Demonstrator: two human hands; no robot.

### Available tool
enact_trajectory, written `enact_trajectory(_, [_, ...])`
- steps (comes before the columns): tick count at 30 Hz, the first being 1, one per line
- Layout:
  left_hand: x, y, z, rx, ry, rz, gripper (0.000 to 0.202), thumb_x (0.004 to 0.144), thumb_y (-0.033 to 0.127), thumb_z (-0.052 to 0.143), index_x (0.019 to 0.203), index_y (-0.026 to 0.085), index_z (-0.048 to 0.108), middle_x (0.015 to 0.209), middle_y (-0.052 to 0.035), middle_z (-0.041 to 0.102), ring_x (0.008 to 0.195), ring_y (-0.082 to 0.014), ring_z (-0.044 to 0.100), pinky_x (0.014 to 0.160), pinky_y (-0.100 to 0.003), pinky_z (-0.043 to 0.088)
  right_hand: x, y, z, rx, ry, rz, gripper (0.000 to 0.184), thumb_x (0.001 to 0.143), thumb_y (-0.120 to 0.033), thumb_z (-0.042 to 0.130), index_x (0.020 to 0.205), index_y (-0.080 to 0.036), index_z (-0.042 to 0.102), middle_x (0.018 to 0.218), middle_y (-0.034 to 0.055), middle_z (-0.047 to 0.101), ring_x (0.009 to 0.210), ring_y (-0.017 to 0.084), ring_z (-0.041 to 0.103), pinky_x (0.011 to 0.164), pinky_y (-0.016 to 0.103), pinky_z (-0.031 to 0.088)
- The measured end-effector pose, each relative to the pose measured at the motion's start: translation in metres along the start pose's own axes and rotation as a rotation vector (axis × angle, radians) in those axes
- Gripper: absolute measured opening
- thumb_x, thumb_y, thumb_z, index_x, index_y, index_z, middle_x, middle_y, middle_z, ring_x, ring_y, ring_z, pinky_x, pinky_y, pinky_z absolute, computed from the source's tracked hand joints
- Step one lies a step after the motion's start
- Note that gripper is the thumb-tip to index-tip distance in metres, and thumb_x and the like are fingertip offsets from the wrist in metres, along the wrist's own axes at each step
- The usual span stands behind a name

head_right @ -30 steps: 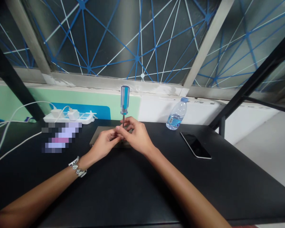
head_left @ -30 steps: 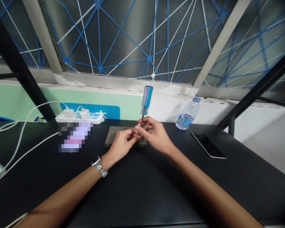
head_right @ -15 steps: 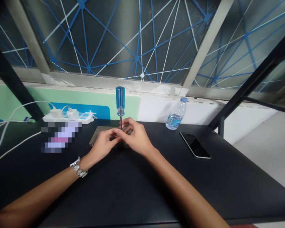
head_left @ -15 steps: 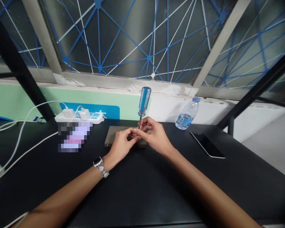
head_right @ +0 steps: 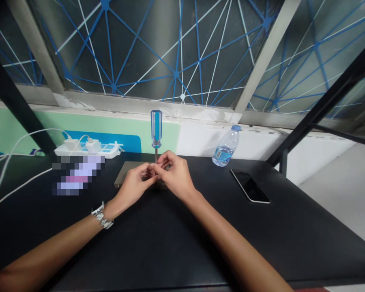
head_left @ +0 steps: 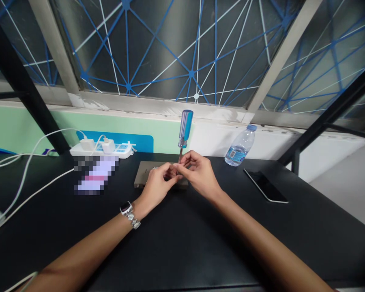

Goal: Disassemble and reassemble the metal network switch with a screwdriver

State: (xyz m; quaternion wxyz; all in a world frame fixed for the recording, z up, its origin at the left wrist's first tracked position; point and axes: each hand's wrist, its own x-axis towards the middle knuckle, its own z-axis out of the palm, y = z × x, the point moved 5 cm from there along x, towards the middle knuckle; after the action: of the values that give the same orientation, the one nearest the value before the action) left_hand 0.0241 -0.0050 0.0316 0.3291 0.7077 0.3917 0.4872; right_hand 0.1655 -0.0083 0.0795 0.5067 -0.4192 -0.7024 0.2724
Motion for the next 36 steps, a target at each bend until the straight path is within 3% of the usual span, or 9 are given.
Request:
enact_trajectory(5, [0.003,-0.001,0.004,-0.171,-0.175,0.003,0.016,0.091,0.027,0.058,0.091,0.015,0.069,0.091,-0.0067,0.073,0.087,-0.021,0.068,0.079,-0.03,0.052,0.0,-0.002,0.005,0.129,-0.182,0.065,0.035,0.082,-0.032,0.069,0.114,-0.019,0.062,0.104,0.0069,0.067,0.072,0.013,0.063,0.057,0.025,0.053])
enact_trajectory(8, [0.003,0.004,0.005,-0.14,-0.237,0.044,0.021,0.094,0.027,0.052,0.095,0.016,0.07,0.097,-0.0074,0.074,0.093,-0.0214,0.068,0.084,-0.031,0.051,0.0,0.0,0.006,0.217,-0.248,0.118,0.031,0.085,-0.034,0.065,0.11,-0.016,0.066,0.09,0.0055,0.069,0.068,0.013,0.063,0.063,0.028,0.055])
enact_trajectory(14, [0.0,0.002,0.003,-0.038,-0.042,0.015,0.022,0.085,0.035,0.067,0.098,0.017,0.066,0.088,-0.0054,0.072,0.08,-0.0192,0.067,0.075,-0.029,0.052,0.0,0.004,0.002,0.107,0.012,0.052,0.02,0.079,-0.034,0.073,0.075,-0.017,0.064,0.07,0.0017,0.066,0.062,0.013,0.06,0.059,0.026,0.05])
enact_trajectory(17, [0.001,-0.004,0.002,-0.07,-0.004,-0.005,0.019,0.084,0.033,0.067,0.091,0.016,0.065,0.084,-0.0052,0.072,0.075,-0.0188,0.066,0.071,-0.028,0.052,0.0,0.003,0.003,0.03,0.074,0.031,0.024,0.076,-0.036,0.075,0.072,-0.018,0.059,0.066,0.0,0.062,0.06,0.013,0.058,0.056,0.025,0.049])
enact_trajectory(23, [0.004,-0.004,0.001,-0.105,-0.174,0.033,0.02,0.093,0.028,0.053,0.086,0.015,0.066,0.085,-0.0052,0.071,0.08,-0.0191,0.066,0.078,-0.031,0.052,-0.001,0.0,0.009,0.148,-0.167,0.061,0.031,0.087,-0.033,0.062,0.115,-0.019,0.064,0.101,0.0067,0.068,0.074,0.015,0.063,0.061,0.029,0.055])
enact_trajectory(26, [0.002,0.002,0.002,-0.069,-0.198,0.059,0.021,0.095,0.029,0.051,0.092,0.016,0.067,0.092,-0.0059,0.071,0.088,-0.0199,0.066,0.081,-0.031,0.051,-0.001,0.003,0.007,0.215,-0.154,0.066,0.023,0.087,-0.032,0.063,0.104,-0.017,0.066,0.086,0.0037,0.065,0.069,0.014,0.062,0.063,0.029,0.055])
enact_trajectory(31, [-0.002,0.002,0.002,0.023,-0.039,0.015,0.023,0.085,0.034,0.067,0.099,0.016,0.065,0.086,-0.0049,0.071,0.078,-0.0189,0.065,0.072,-0.028,0.05,-0.001,0.006,0.003,0.077,0.018,0.026,0.018,0.08,-0.031,0.071,0.08,-0.019,0.059,0.071,-0.001,0.058,0.065,0.013,0.056,0.058,0.025,0.049])
enact_trajectory(33, [-0.001,-0.001,0.002,0.003,-0.021,0.001,0.02,0.086,0.031,0.065,0.097,0.015,0.065,0.083,-0.0046,0.071,0.074,-0.0185,0.065,0.069,-0.028,0.05,-0.001,0.005,0.003,0.041,0.023,0.013,0.018,0.079,-0.031,0.073,0.084,-0.019,0.06,0.076,0.0001,0.06,0.068,0.013,0.056,0.057,0.025,0.049])
enact_trajectory(36, [0.002,-0.001,0.002,-0.058,-0.1,0.01,0.018,0.09,0.028,0.058,0.093,0.014,0.068,0.084,-0.0054,0.072,0.078,-0.0198,0.066,0.072,-0.028,0.05,-0.001,0.003,0.006,0.055,-0.099,0.024,0.025,0.083,-0.033,0.068,0.104,-0.019,0.064,0.094,0.0046,0.066,0.077,0.015,0.06,0.06,0.026,0.053])
